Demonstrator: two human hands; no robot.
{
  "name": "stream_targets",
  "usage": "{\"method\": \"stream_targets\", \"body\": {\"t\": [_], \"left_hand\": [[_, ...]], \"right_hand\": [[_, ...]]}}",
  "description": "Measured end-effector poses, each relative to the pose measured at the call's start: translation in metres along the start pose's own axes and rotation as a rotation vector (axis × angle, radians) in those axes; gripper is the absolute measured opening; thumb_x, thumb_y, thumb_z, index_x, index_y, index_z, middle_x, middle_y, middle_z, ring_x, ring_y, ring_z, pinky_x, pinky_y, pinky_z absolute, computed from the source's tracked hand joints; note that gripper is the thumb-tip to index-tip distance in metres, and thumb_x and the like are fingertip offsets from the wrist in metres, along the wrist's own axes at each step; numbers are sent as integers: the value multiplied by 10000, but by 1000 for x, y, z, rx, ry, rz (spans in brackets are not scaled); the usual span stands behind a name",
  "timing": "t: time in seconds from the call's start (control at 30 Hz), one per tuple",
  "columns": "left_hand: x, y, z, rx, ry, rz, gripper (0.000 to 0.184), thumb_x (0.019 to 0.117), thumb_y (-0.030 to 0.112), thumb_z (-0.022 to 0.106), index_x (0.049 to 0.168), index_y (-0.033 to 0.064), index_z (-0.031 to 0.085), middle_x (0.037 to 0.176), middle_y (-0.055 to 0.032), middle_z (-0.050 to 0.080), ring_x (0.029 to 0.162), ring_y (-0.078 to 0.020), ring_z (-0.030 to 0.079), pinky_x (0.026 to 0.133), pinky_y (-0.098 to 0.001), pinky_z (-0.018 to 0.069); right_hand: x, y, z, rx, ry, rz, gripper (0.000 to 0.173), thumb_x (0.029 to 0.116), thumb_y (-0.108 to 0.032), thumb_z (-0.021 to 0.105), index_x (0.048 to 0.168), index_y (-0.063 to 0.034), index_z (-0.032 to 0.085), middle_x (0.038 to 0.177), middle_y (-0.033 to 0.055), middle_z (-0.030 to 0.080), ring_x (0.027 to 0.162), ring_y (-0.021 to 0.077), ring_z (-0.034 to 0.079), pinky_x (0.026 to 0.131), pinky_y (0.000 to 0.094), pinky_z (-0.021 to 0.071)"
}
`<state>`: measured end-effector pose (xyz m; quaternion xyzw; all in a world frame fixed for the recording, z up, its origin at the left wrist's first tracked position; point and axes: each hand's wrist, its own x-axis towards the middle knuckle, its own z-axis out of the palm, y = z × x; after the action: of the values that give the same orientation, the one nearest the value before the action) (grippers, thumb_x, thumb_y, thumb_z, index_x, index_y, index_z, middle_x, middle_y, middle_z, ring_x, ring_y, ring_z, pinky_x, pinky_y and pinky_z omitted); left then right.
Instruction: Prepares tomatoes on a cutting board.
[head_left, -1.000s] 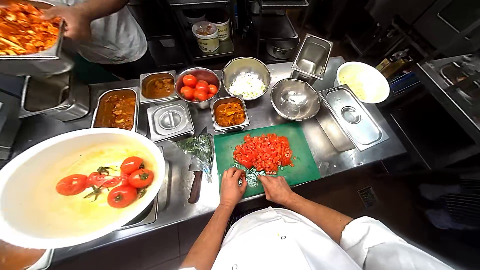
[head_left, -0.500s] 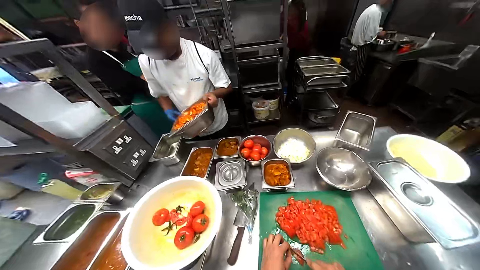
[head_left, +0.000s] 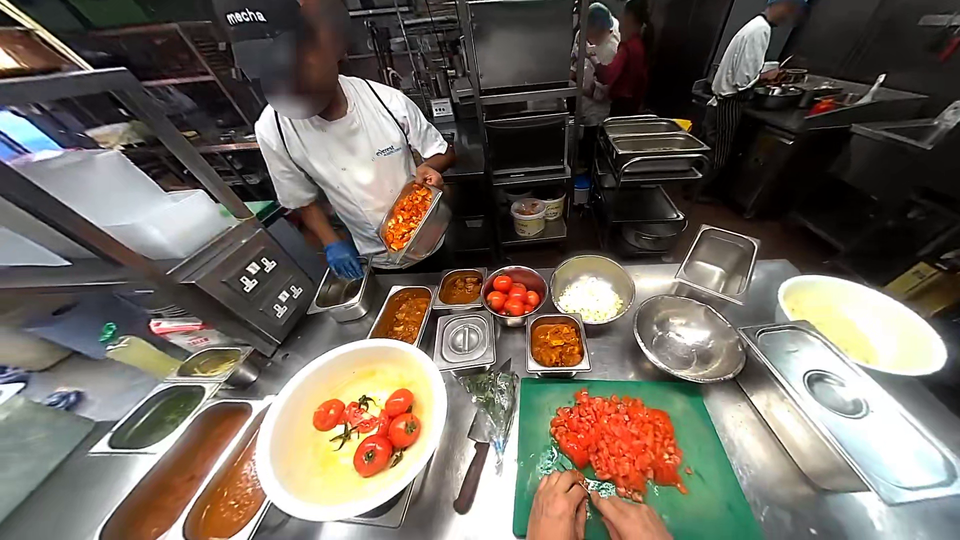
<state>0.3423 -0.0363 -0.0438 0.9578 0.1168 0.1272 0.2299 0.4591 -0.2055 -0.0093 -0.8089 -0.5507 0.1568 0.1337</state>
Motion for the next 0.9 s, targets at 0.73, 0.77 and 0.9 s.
{"method": "stream_targets", "body": {"t": [0.73,0.77,0.9], "left_hand": [[29,16,-29,-74,-386,-268,294,988,235,512,1116,89,733,1205,-106,687,1189,-264,632,1044,-414,513],[29,14,-31,-68,-379,-275,296,988,235,510,1123,97,735,1219,-102,689,1201,-258,632,1053,-412,511],[29,16,-30,-68,-387,-293,325,1003,255,496,1162,110,739,1241,-98,690,1220,-247,634,1075,-413,503]], "right_hand": [[-17,4,35,1,242,38,364,931,-211,584,1265,-145,713,941,59,767,691,254,742,554,477,595],[-20,5,33,-1,199,31,363,942,-214,577,1276,-155,706,939,61,763,694,261,739,560,482,593],[-51,11,13,-19,63,76,348,1004,-258,530,1309,-192,685,934,86,757,706,308,734,585,519,588]]}}
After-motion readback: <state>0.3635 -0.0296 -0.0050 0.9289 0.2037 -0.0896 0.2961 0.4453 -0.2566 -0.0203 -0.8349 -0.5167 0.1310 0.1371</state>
